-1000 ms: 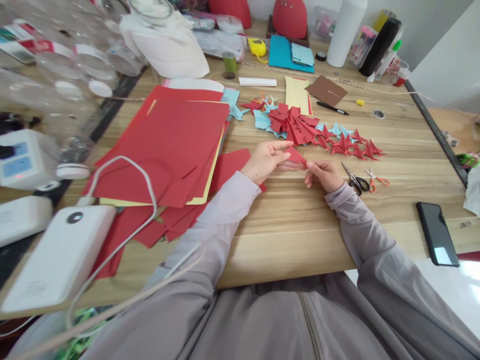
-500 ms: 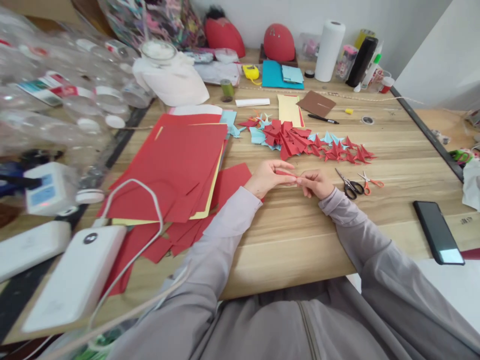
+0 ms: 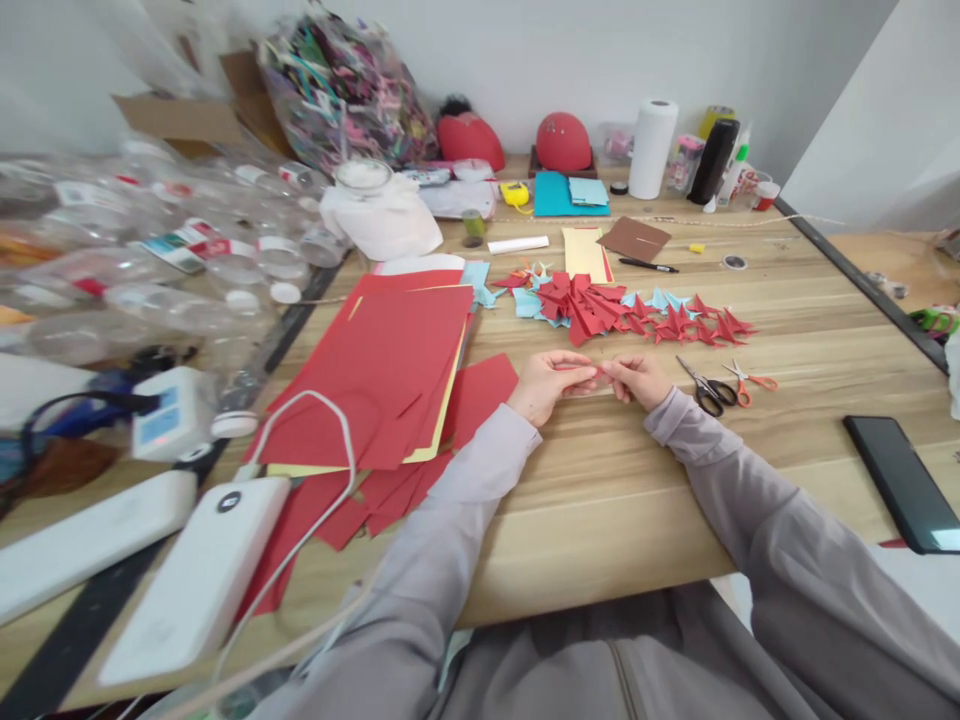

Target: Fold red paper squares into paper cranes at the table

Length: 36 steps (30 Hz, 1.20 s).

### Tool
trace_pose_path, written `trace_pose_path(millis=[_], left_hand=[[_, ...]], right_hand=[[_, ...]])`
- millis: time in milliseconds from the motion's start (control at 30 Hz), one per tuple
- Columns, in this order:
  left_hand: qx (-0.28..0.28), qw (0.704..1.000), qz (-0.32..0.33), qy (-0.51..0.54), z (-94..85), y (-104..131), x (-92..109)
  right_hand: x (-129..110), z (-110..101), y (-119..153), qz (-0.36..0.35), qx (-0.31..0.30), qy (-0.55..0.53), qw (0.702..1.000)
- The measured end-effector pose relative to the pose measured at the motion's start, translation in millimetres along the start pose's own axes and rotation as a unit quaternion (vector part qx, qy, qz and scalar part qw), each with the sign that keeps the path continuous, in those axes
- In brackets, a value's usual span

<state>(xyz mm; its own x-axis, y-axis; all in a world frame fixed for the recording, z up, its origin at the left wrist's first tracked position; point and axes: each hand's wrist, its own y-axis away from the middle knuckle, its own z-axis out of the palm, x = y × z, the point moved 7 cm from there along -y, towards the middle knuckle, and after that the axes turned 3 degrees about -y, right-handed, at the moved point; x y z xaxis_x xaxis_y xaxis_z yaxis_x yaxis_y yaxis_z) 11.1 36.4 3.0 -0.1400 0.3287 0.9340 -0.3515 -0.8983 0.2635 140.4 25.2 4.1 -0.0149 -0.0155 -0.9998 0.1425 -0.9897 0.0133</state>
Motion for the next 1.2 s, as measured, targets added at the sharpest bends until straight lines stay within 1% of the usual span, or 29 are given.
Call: trace_pose_path(millis=[167,300,367,467,533,600,667,733,800,833,867,967,1033,1100,1200], left_hand=[[0.0,1.0,0.009,-0.009,-0.9,-4,-6],[0.028,0.998,0.052,-0.021,-2.3,-6,-8],[0.033,0.997,0.07,-0.023,-1.6,-6,-8],[0.028,0.998,0.053,0.006,-2.2,-7,-11],[0.039,0.998,0.036,0.028,-6.7,-8,-14],[0.049,0.998,0.029,0.04,-11.7,-9,-14],[0.054,0.997,0.031,0.048,-15.0,-10,-14],[0.057,0.996,0.037,0.059,-16.3,-11,-14],[0.059,0.996,0.042,0.06,-15.7,-11,-14],[0.058,0.996,0.043,0.057,-14.6,-10,-15],[0.056,0.996,0.043,0.051,-13.3,-10,-15],[0.038,0.998,0.039,0.034,-8.2,-9,-17],[0.019,0.999,0.035,0.031,-5.2,-9,-17],[0.007,0.998,0.039,0.041,-4.2,-9,-16],[0.009,0.996,0.067,0.062,-6.0,-10,-12]], right_hand=[[3,2,-3,0.005,-0.011,0.003,1.0],[6,2,-1,0.005,-0.005,-0.005,1.0],[6,0,-1,0.0,0.008,-0.014,1.0],[9,-5,-2,-0.002,0.041,-0.051,0.998],[13,-10,-5,0.003,0.062,-0.098,0.993],[17,-13,-9,0.01,0.069,-0.141,0.988],[19,-18,-12,0.007,0.078,-0.165,0.983],[19,-25,-14,-0.008,0.11,-0.174,0.979],[17,-30,-13,-0.022,0.146,-0.166,0.975],[15,-29,-12,-0.025,0.149,-0.152,0.977],[13,-26,-11,-0.026,0.138,-0.129,0.982],[5,-10,-7,-0.029,0.069,-0.039,0.996],[2,-7,-5,-0.031,0.059,-0.004,0.998],[3,-11,-5,-0.033,0.082,-0.021,0.996],[11,-23,-8,-0.025,0.129,-0.082,0.988]])
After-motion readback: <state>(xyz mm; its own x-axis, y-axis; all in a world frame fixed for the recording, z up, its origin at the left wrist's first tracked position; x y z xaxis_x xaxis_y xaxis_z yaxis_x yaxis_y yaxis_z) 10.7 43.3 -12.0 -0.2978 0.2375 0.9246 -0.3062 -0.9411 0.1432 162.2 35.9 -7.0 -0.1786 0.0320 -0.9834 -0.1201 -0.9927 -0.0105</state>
